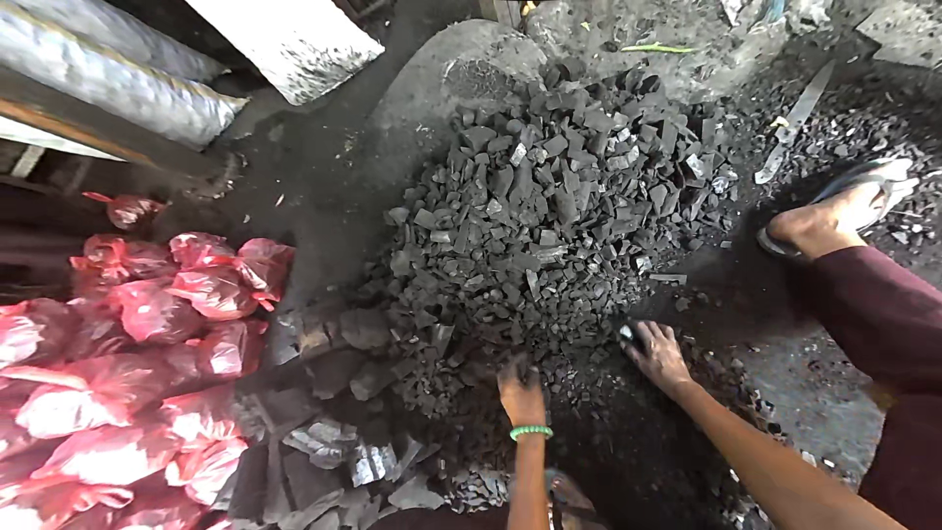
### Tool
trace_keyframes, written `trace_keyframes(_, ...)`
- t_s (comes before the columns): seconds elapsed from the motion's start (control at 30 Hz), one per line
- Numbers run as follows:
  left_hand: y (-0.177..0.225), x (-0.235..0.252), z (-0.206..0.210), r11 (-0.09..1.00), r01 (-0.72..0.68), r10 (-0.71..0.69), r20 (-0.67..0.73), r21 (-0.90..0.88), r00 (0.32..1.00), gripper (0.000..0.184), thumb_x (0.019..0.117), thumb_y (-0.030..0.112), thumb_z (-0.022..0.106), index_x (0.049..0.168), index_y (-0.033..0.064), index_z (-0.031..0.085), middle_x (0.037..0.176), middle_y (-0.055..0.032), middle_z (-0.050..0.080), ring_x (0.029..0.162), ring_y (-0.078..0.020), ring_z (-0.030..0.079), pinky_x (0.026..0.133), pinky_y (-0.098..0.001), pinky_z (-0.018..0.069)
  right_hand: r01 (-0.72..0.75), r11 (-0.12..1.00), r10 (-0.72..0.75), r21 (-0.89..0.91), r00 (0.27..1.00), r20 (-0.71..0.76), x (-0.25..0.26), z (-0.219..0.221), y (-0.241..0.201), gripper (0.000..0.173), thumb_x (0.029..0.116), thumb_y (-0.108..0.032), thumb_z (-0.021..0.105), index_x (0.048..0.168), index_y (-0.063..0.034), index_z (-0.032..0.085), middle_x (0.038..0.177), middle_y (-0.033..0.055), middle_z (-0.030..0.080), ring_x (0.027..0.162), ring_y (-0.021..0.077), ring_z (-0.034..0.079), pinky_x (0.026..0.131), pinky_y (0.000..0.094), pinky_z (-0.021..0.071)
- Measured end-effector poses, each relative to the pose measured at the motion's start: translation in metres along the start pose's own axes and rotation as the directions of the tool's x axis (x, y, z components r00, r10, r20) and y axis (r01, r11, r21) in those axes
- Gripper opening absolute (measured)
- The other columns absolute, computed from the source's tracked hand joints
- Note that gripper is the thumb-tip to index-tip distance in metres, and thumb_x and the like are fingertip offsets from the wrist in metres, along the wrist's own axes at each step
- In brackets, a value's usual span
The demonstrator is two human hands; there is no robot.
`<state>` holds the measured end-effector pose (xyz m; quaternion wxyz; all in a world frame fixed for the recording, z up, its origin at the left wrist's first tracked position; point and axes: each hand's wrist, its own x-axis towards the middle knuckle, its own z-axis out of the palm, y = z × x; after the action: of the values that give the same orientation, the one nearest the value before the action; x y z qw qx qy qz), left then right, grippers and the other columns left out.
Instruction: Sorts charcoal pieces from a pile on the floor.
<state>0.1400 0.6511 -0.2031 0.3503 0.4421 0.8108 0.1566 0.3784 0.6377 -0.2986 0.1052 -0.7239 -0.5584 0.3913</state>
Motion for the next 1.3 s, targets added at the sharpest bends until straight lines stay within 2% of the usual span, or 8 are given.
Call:
trace_keyframes(0.23,-0.057,-0.056,0.049,0.925,0.278,-0.289,0.003,0.257,0.957,0.089,0.086,0.015,0.081,0.16,0.0138,0.033,0.165,-0.0339,0.01,0.148,-0.0547,0.024,0.114,-0.0625,0.035,0.068,0.983,-0.024,-0.168,0.968,0.249,-0.006,0.014,-0.057,0.083,0.0889,-0.047,0.077,0.16,-0.0335,0.037,0.167,0.0222,0.023,0.152,0.0434,0.027,0.118,0.0656,0.0268)
trace_keyframes(0.37,-0.048,-0.054,0.062,0.89,0.238,-0.303,0.117,0.389,0.946,0.09,0.0946,0.027,0.073,0.164,0.0114,0.019,0.167,-0.0314,0.004,0.151,-0.0524,0.018,0.117,-0.0601,0.0314,0.151,0.949,-0.052,-0.276,0.941,0.335,-0.016,0.021,-0.068,0.066,0.1,-0.036,0.065,0.159,-0.0352,0.037,0.169,0.0181,0.023,0.154,0.0467,0.021,0.115,0.0739,0.0223)
trace_keyframes(0.73,-0.027,-0.111,0.096,0.926,-0.113,-0.052,0.419,0.36,0.906,0.054,0.0958,0.001,0.059,0.149,0.0075,0.052,0.161,-0.0221,0.035,0.142,-0.0404,0.043,0.115,-0.0464,0.0403,0.304,0.884,-0.084,-0.356,0.851,0.519,-0.079,-0.002,-0.011,0.042,0.1031,-0.025,0.057,0.144,-0.0188,0.059,0.154,0.0188,0.047,0.142,0.0465,0.042,0.105,0.0681,0.0391)
trace_keyframes(0.97,-0.004,-0.072,0.054,0.917,0.22,-0.119,0.298,-0.334,0.947,0.044,0.0913,-0.006,0.069,0.134,-0.0074,0.057,0.131,-0.0279,0.06,0.115,-0.0334,0.063,0.099,-0.0429,0.0526,0.051,0.992,-0.096,0.117,0.905,0.414,-0.04,-0.008,-0.077,0.037,0.0935,-0.01,0.071,0.131,-0.0095,0.068,0.143,0.0217,0.056,0.123,0.0396,0.06,0.103,0.0573,0.049)
trace_keyframes(1.03,0.002,-0.051,0.025,0.732,0.159,-0.074,0.156,-0.662,0.985,0.05,0.092,-0.008,0.066,0.14,-0.0032,0.051,0.13,-0.023,0.059,0.105,-0.029,0.064,0.088,-0.0433,0.0569,0.001,0.812,-0.226,0.584,0.922,0.314,-0.028,-0.02,-0.107,0.047,0.0905,0.001,0.071,0.136,-0.001,0.061,0.135,0.021,0.06,0.116,0.0309,0.063,0.099,0.0477,0.0527)
trace_keyframes(1.13,0.001,-0.018,-0.016,0.612,0.037,-0.071,-0.009,-0.79,0.997,0.072,0.0986,0.006,0.063,0.16,0.0205,0.029,0.161,-0.0142,0.036,0.13,-0.0327,0.053,0.097,-0.0543,0.052,-0.024,0.472,-0.137,0.882,0.986,0.1,-0.01,-0.024,-0.119,0.056,0.0989,-0.023,0.059,0.152,-0.0155,0.043,0.145,0.0122,0.056,0.118,0.0272,0.064,0.092,0.0501,0.0586)
trace_keyframes(1.23,-0.01,0.003,-0.025,0.726,0.08,-0.123,-0.015,-0.683,0.992,0.064,0.1007,0.008,0.062,0.157,0.0141,0.034,0.157,-0.0198,0.039,0.131,-0.0379,0.05,0.098,-0.0581,0.0495,-0.07,0.863,0.065,0.5,0.998,0.027,0.003,-0.014,-0.089,0.039,0.1064,-0.019,0.056,0.139,0.0007,0.056,0.141,0.0264,0.056,0.129,0.0426,0.056,0.104,0.0607,0.0466)
trace_keyframes(1.3,-0.018,0.004,-0.014,0.871,0.127,-0.094,0.093,-0.474,0.991,0.051,0.1012,0.008,0.062,0.149,0.0045,0.045,0.146,-0.0239,0.051,0.124,-0.0378,0.057,0.096,-0.0548,0.0513,-0.028,0.996,0.013,0.089,0.987,0.163,-0.005,0.012,-0.071,0.042,0.1017,-0.027,0.064,0.14,-0.01,0.061,0.15,0.0263,0.049,0.139,0.0497,0.044,0.11,0.0691,0.0385)
